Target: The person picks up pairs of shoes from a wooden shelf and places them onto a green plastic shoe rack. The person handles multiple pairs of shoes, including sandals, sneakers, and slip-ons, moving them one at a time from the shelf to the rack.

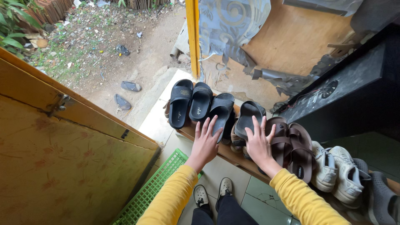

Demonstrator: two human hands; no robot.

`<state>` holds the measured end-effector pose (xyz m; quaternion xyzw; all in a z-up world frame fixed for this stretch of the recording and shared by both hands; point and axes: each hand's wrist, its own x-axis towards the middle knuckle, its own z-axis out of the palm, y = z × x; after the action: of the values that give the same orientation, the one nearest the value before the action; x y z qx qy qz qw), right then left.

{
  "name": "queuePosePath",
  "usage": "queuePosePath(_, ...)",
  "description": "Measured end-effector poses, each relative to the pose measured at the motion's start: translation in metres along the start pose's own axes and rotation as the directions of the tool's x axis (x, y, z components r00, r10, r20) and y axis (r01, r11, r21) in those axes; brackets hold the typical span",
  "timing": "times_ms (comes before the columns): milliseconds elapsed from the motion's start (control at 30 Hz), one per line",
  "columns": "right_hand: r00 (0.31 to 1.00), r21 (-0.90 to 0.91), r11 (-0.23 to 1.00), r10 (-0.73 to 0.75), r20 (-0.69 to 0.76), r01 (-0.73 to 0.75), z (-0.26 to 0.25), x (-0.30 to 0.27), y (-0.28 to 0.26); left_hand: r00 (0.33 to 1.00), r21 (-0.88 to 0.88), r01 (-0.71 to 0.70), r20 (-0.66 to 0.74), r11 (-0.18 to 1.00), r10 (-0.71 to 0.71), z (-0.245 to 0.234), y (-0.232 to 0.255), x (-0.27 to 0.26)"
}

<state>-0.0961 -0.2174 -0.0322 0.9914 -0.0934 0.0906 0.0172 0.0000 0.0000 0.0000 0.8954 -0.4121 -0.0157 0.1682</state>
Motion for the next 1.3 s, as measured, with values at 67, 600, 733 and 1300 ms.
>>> queuePosePath(67, 0.998, 0.023, 0.999, -0.033, -0.047, 0.034, 0.007, 0.003, -0.003, 0.999, -0.015, 0.024, 0.025, 1.000, -0.023, 0.000, -0.001, -0.004)
queuePosePath(600, 0.951, -0.058, 0.972, -0.211, 0.228, 0.230, 0.028, 0.019, -0.032, 0.982, -0.014, 0.170, 0.090, 0.985, -0.168, -0.007, -0.021, -0.025)
queuePosePath(733, 0.958, -0.056, 0.972, -0.212, 0.194, 0.227, 0.028, 0.018, -0.035, 0.981, -0.015, 0.173, 0.089, 0.985, -0.171, -0.007, -0.021, -0.026)
queuePosePath(1300, 0.980, 0.134, 0.977, -0.177, 0.093, 0.164, -0.003, 0.004, -0.045, 0.991, -0.054, 0.130, 0.030, 0.990, -0.128, -0.004, -0.016, -0.032)
